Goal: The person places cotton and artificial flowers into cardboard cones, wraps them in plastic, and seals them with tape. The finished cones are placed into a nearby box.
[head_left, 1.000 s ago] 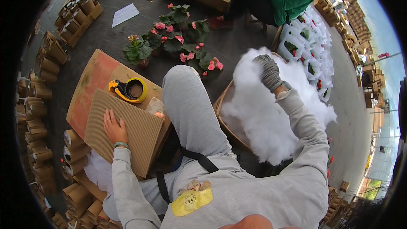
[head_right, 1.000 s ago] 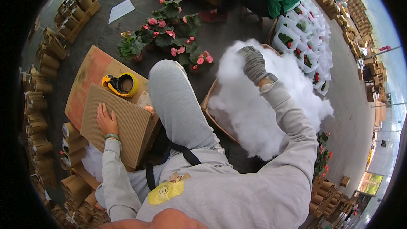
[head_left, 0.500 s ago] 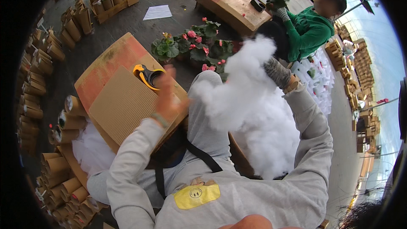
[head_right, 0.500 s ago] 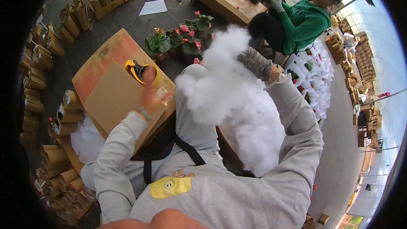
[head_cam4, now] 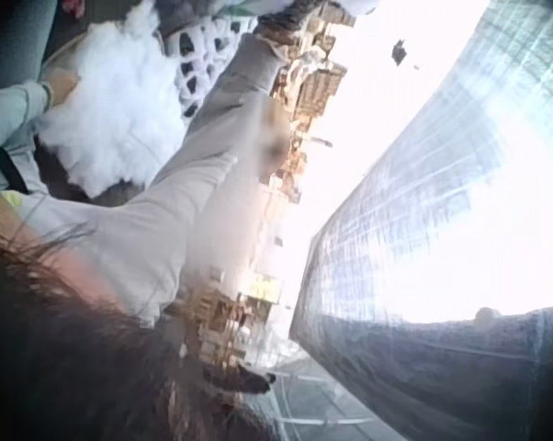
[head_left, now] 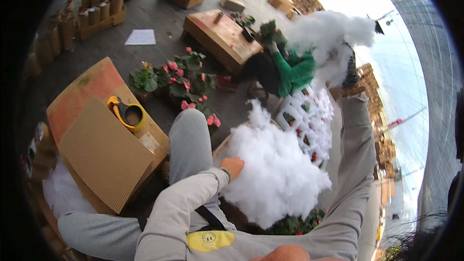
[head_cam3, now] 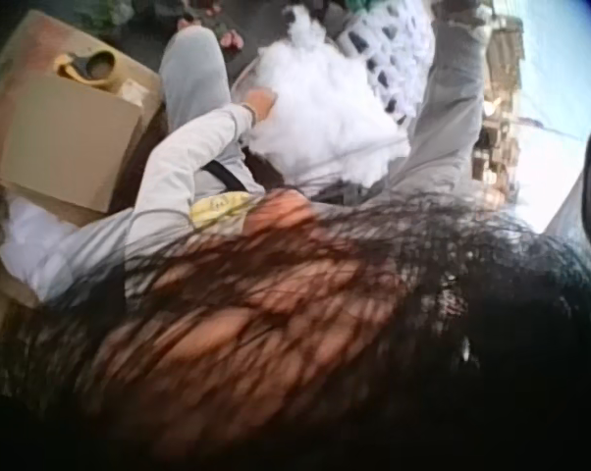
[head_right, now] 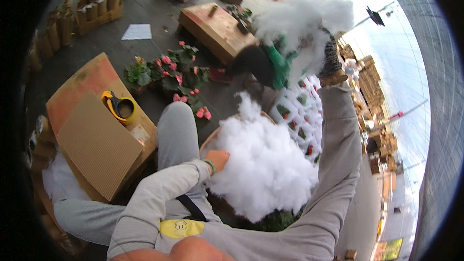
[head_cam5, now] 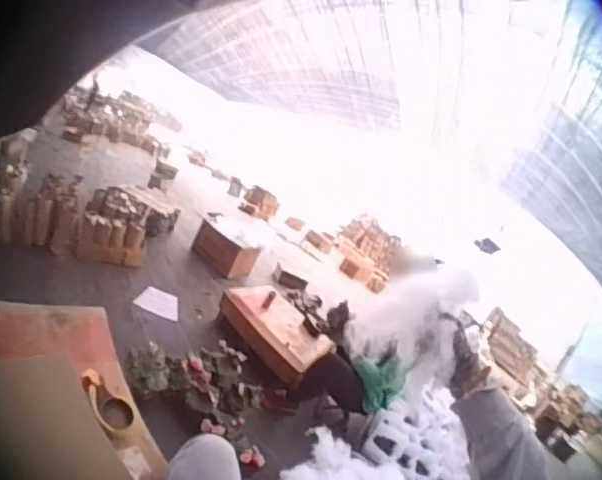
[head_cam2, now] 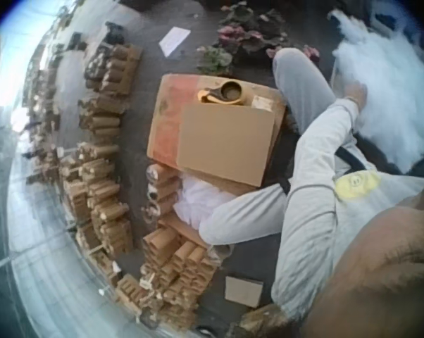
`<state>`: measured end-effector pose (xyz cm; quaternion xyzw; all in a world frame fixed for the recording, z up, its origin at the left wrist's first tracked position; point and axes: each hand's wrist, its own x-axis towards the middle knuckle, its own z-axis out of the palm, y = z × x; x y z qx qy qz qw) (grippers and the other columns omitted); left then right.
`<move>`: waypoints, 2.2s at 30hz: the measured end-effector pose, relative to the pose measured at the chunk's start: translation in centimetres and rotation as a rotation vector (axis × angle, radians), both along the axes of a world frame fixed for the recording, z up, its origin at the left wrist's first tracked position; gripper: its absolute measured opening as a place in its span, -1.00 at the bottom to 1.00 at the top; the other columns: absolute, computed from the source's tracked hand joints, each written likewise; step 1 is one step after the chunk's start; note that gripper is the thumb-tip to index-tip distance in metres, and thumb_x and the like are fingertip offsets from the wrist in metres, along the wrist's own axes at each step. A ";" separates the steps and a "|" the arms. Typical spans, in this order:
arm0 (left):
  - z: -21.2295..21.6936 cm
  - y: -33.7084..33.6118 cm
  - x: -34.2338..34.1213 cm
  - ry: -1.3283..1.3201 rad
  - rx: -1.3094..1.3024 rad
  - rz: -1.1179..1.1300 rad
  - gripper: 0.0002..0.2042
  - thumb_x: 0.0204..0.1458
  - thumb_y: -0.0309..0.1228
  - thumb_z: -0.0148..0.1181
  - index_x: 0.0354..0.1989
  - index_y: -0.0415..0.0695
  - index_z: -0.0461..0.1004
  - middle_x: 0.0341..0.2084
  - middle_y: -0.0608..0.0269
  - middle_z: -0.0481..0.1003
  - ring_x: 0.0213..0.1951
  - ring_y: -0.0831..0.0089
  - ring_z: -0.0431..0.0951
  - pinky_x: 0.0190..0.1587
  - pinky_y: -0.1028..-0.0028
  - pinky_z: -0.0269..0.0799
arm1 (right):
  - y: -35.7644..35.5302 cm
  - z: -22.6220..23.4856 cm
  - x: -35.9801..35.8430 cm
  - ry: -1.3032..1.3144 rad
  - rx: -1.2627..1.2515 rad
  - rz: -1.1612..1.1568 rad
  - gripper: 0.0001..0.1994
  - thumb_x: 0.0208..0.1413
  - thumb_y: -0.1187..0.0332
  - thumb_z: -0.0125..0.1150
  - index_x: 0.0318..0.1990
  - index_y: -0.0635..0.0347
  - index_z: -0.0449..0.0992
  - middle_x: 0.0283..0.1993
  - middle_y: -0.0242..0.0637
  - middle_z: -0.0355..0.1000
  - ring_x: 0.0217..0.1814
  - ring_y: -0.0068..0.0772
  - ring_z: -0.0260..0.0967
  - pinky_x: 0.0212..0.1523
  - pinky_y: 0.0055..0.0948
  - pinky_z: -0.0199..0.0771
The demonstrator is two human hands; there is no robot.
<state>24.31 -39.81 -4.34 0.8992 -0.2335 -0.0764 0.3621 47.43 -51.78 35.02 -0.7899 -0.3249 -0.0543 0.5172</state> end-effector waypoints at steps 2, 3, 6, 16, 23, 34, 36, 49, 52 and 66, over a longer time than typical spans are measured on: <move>-0.4 0.8 1.3 0.243 -0.130 0.156 -0.50 -0.09 -0.37 0.16 0.05 -0.26 0.22 -0.04 -0.17 0.35 -0.03 0.00 0.44 0.00 0.16 0.36 | 4.4 -0.6 0.3 0.098 0.106 0.102 -0.54 0.14 0.01 0.04 0.05 0.14 0.33 -0.09 -0.30 0.34 -0.10 -0.36 0.30 -0.12 -0.40 0.39; 0.0 1.4 1.5 0.255 -0.264 0.237 -0.47 -0.10 -0.36 0.16 0.09 -0.23 0.19 0.01 -0.15 0.30 0.02 0.01 0.37 0.05 0.15 0.29 | 7.2 -1.8 0.0 0.182 0.151 0.169 -0.53 0.13 0.01 0.05 0.05 0.15 0.33 -0.10 -0.30 0.34 -0.10 -0.36 0.31 -0.13 -0.40 0.39; 2.5 6.0 -1.6 -0.048 -0.437 0.331 -0.37 -0.10 -0.31 0.19 0.18 -0.15 0.10 0.13 -0.10 0.16 0.16 0.02 0.18 0.17 0.11 0.07 | 17.2 -8.8 -3.4 0.568 0.234 0.439 -0.51 0.11 0.01 0.08 0.05 0.17 0.34 -0.13 -0.28 0.35 -0.12 -0.35 0.32 -0.15 -0.40 0.40; 7.1 31.0 -23.1 -0.386 0.108 0.770 -0.41 -0.05 -0.26 0.13 0.22 -0.05 0.18 0.25 0.08 0.10 0.31 0.07 0.00 0.30 -0.03 -0.21 | 42.5 -34.1 -25.7 1.537 -0.064 0.850 -0.44 0.02 -0.01 0.20 0.03 0.24 0.35 -0.20 -0.23 0.39 -0.18 -0.31 0.36 -0.21 -0.42 0.45; -2.8 37.2 -12.8 -0.148 0.649 1.118 -0.36 -0.04 -0.14 0.15 0.26 0.02 0.15 0.24 0.05 0.09 0.29 -0.03 -0.02 0.29 0.05 -0.10 | 33.1 -29.9 -14.5 0.889 -0.286 0.674 -0.66 -0.01 0.17 0.29 -0.14 0.12 0.43 -0.39 -0.33 0.38 -0.39 -0.39 0.37 -0.37 -0.40 0.44; -2.5 39.2 -12.0 0.144 0.577 1.259 -0.46 -0.02 -0.14 0.16 0.12 -0.16 0.32 0.12 -0.01 0.25 0.15 0.06 0.21 0.19 0.14 0.10 | -2.5 -41.8 -19.0 0.128 -1.177 -0.178 -0.53 -0.08 0.14 0.26 0.02 0.04 0.37 -0.03 -0.18 0.37 0.04 -0.12 0.29 0.04 -0.26 0.27; -0.7 40.0 -10.9 0.381 0.159 1.371 -0.52 0.06 -0.08 0.05 0.05 -0.17 0.40 0.11 0.01 0.29 0.10 0.09 0.28 0.16 0.20 0.17 | -4.9 -44.0 -18.6 0.480 -1.318 0.009 -0.47 -0.07 0.07 0.24 0.09 0.02 0.36 0.04 -0.19 0.37 0.12 -0.15 0.27 0.12 -0.29 0.23; 6.2 36.5 -15.3 -0.238 0.219 1.320 -0.52 0.01 -0.40 0.09 0.17 -0.10 0.27 0.21 0.08 0.19 0.21 0.14 0.18 0.24 0.30 0.07 | -2.4 -37.7 2.1 -0.182 -1.147 -0.424 -0.63 0.11 0.16 -0.02 0.04 0.05 0.42 0.00 -0.25 0.45 0.03 -0.15 0.38 0.05 -0.39 0.36; 5.1 38.4 -17.1 -0.380 0.498 1.001 -0.47 -0.04 -0.40 0.14 0.19 -0.05 0.26 0.26 0.12 0.12 0.25 0.10 0.11 0.27 0.24 0.00 | -1.9 -40.7 2.4 0.097 -1.172 -0.395 -0.61 0.11 0.15 -0.01 0.05 0.08 0.42 -0.01 -0.27 0.46 -0.01 -0.21 0.40 0.00 -0.43 0.37; -0.6 33.4 -17.7 -0.101 0.601 1.150 -0.53 -0.11 -0.14 0.22 0.00 -0.05 0.42 0.11 0.04 0.22 0.13 0.04 0.16 0.09 0.04 0.11 | 35.2 -27.3 -9.8 1.521 0.532 0.998 -0.63 0.19 0.14 0.04 0.08 0.07 0.27 -0.01 -0.20 0.35 -0.04 -0.25 0.37 -0.18 -0.22 0.50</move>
